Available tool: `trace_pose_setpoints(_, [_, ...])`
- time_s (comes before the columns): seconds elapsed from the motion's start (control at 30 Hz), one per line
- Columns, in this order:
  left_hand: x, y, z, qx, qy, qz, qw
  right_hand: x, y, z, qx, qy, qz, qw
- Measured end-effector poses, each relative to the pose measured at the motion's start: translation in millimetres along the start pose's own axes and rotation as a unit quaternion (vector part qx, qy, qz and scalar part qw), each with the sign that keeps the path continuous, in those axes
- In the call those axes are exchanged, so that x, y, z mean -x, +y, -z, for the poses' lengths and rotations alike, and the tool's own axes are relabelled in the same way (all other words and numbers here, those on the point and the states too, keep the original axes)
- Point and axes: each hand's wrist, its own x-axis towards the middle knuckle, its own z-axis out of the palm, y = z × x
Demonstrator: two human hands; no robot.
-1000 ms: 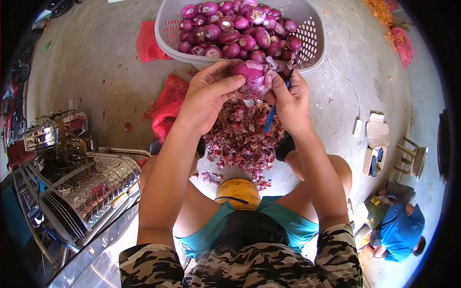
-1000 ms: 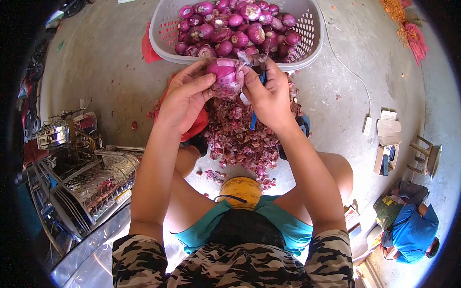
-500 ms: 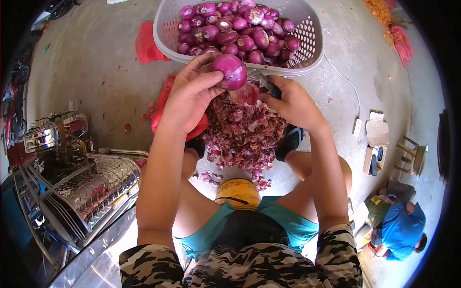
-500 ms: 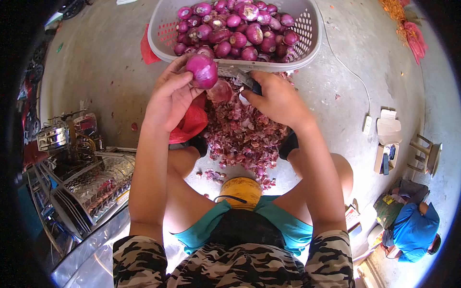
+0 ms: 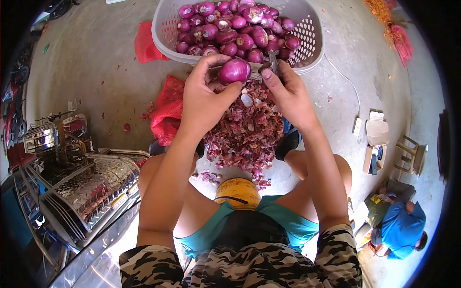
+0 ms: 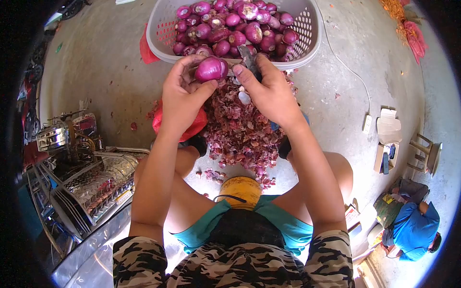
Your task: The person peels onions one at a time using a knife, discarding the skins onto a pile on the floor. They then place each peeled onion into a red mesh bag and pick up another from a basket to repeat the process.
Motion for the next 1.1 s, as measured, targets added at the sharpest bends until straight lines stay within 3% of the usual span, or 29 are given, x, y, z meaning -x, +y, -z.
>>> trace_pose_setpoints(0.17, [1,-2,-3,-0.145,-0.010,-0.124,0.982,-2,4,-1,0.024,-0.011,0.037,0.999])
trace_pose_setpoints(0.3, [3,0,-6,0.136,-0.020,0.045,0.989,-3,4,-4,-0.004,0.006,0.096,0.995])
trace_pose_setpoints(0.37, [-3,3,4,0.289,-0.040,0.167,0.942,-2,-3,7,0.019,-0.051,-0.007,0.998])
trace_pose_setpoints(0.4, [-3,3,3,0.298,-0.031,0.174,0.938,-1,-6,12,0.031,-0.079,-0.059,0.995])
trace_pose_setpoints(0.47, [-3,3,3,0.316,-0.014,0.188,0.930,0,-6,17,0.121,-0.093,0.035,0.988])
trace_pose_setpoints(0.6, [-4,4,2,0.225,0.008,0.182,0.957,5,-12,15,0.264,-0.029,0.134,0.955])
trace_pose_setpoints(0.7, [-4,1,1,0.153,0.022,0.161,0.975,4,-8,14,0.375,0.008,0.273,0.886])
trace_pose_setpoints(0.8, [-4,0,-1,0.115,0.047,0.155,0.980,8,-10,14,0.463,-0.006,0.230,0.856])
trace_pose_setpoints(1.1, [-4,0,-1,0.158,0.037,0.177,0.971,5,-5,5,0.472,0.013,0.265,0.841])
